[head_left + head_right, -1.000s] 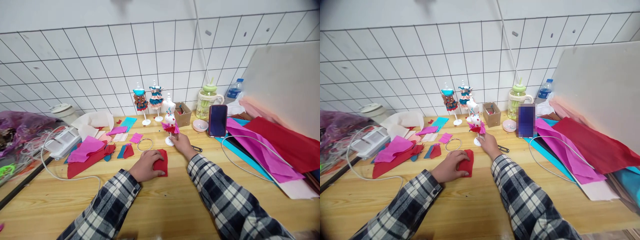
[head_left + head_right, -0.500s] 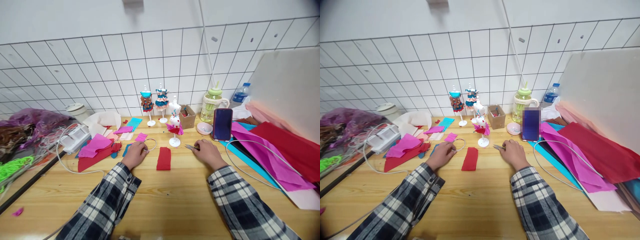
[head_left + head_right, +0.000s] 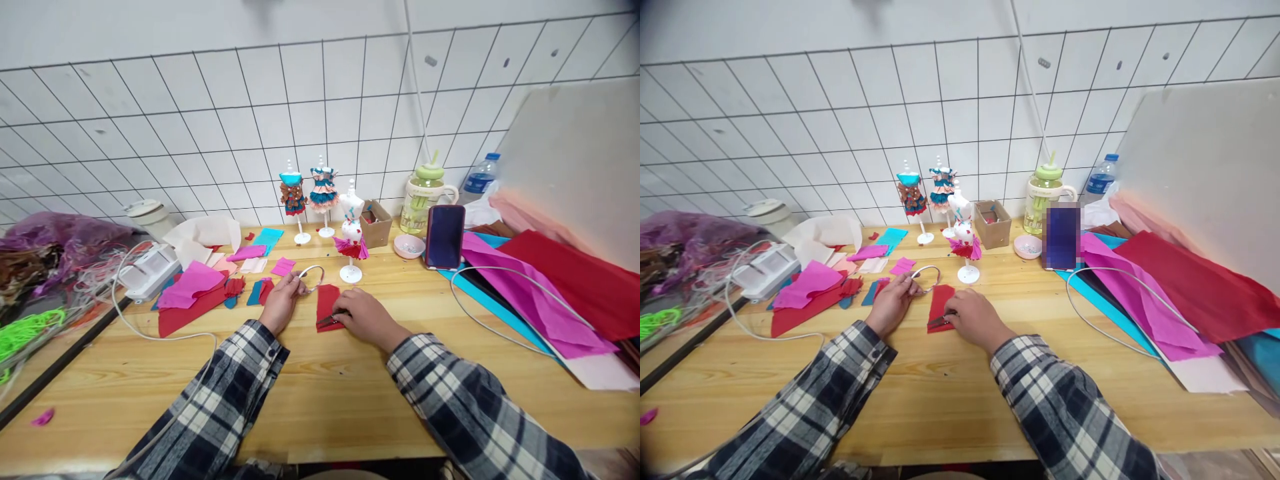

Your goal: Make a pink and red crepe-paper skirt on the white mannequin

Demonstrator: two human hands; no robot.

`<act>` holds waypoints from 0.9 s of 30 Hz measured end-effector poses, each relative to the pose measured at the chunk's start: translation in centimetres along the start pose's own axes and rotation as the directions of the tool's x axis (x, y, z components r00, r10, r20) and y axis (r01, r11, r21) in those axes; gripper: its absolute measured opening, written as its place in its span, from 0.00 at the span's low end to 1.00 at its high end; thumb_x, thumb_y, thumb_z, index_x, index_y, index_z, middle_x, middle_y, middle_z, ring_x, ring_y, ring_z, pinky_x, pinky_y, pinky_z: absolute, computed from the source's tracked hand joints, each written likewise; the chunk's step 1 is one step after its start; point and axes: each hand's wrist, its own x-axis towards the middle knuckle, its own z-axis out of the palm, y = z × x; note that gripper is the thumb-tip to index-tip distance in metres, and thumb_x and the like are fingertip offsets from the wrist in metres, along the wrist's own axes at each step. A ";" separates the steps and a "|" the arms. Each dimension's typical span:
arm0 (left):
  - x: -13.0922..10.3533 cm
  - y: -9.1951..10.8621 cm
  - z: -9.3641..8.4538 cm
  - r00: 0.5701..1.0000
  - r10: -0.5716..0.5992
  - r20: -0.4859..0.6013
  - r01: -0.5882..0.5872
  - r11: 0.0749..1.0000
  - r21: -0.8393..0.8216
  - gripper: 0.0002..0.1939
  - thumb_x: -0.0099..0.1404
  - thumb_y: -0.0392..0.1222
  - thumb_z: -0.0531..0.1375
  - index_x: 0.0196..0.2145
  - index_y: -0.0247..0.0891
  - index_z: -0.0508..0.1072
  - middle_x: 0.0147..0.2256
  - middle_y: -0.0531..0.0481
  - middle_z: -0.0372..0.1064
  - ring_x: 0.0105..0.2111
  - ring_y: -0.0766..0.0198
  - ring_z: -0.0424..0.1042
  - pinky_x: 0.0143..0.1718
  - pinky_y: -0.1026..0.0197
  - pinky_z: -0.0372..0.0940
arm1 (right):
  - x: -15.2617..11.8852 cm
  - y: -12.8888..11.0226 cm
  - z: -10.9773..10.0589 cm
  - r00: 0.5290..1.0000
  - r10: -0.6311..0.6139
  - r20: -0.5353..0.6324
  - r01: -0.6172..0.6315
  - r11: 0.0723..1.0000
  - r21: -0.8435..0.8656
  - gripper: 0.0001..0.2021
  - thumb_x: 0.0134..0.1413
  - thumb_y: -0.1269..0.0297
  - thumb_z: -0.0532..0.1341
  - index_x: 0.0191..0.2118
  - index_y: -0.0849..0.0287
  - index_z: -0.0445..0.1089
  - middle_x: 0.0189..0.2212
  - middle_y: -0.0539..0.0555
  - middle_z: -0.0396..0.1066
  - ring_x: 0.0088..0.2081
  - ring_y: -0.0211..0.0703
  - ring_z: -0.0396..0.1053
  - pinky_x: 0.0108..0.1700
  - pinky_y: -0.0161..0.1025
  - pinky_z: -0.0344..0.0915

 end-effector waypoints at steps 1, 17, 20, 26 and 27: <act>-0.2 0.1 0.1 0.999 -0.025 0.036 0.026 0.999 -0.034 0.13 0.59 0.47 0.60 0.37 0.34 0.68 0.23 0.54 0.62 0.28 0.65 0.66 0.40 0.58 0.62 | 0.2 -0.4 0.2 0.999 -0.017 -0.036 0.015 0.999 -0.048 0.04 0.53 0.65 0.64 0.35 0.55 0.74 0.36 0.53 0.72 0.41 0.44 0.66 0.45 0.41 0.59; -5.5 1.6 2.8 0.928 -0.063 0.367 0.037 0.996 0.078 0.15 0.65 0.49 0.58 0.43 0.36 0.67 0.36 0.44 0.75 0.40 0.59 0.74 0.48 0.53 0.65 | -0.2 -2.2 0.0 0.917 -0.034 -0.397 0.151 0.952 0.267 0.23 0.58 0.70 0.53 0.59 0.54 0.60 0.53 0.56 0.67 0.55 0.49 0.62 0.57 0.50 0.60; -5.8 1.8 2.7 0.894 -0.017 0.448 -0.064 0.984 0.165 0.15 0.67 0.47 0.56 0.47 0.35 0.69 0.43 0.41 0.73 0.44 0.57 0.72 0.50 0.53 0.65 | -0.1 -2.1 -0.1 0.931 -0.018 -0.364 0.163 0.914 0.371 0.24 0.59 0.72 0.51 0.61 0.52 0.57 0.56 0.55 0.65 0.57 0.46 0.62 0.59 0.48 0.59; -6.0 1.9 2.4 0.871 0.031 0.491 -0.302 0.821 0.485 0.14 0.67 0.43 0.55 0.49 0.40 0.70 0.42 0.45 0.75 0.44 0.58 0.73 0.49 0.55 0.66 | -0.2 -2.1 0.0 0.949 0.026 -0.315 0.161 0.817 0.553 0.24 0.59 0.74 0.50 0.61 0.53 0.55 0.57 0.55 0.65 0.56 0.43 0.64 0.58 0.46 0.61; -6.0 1.9 2.4 0.875 0.032 0.483 -0.315 0.796 0.517 0.13 0.67 0.43 0.55 0.48 0.40 0.71 0.43 0.45 0.75 0.45 0.57 0.73 0.50 0.55 0.66 | -0.2 -2.1 0.0 0.948 0.035 -0.316 0.157 0.812 0.563 0.25 0.59 0.75 0.50 0.61 0.53 0.55 0.57 0.56 0.65 0.56 0.43 0.65 0.57 0.46 0.62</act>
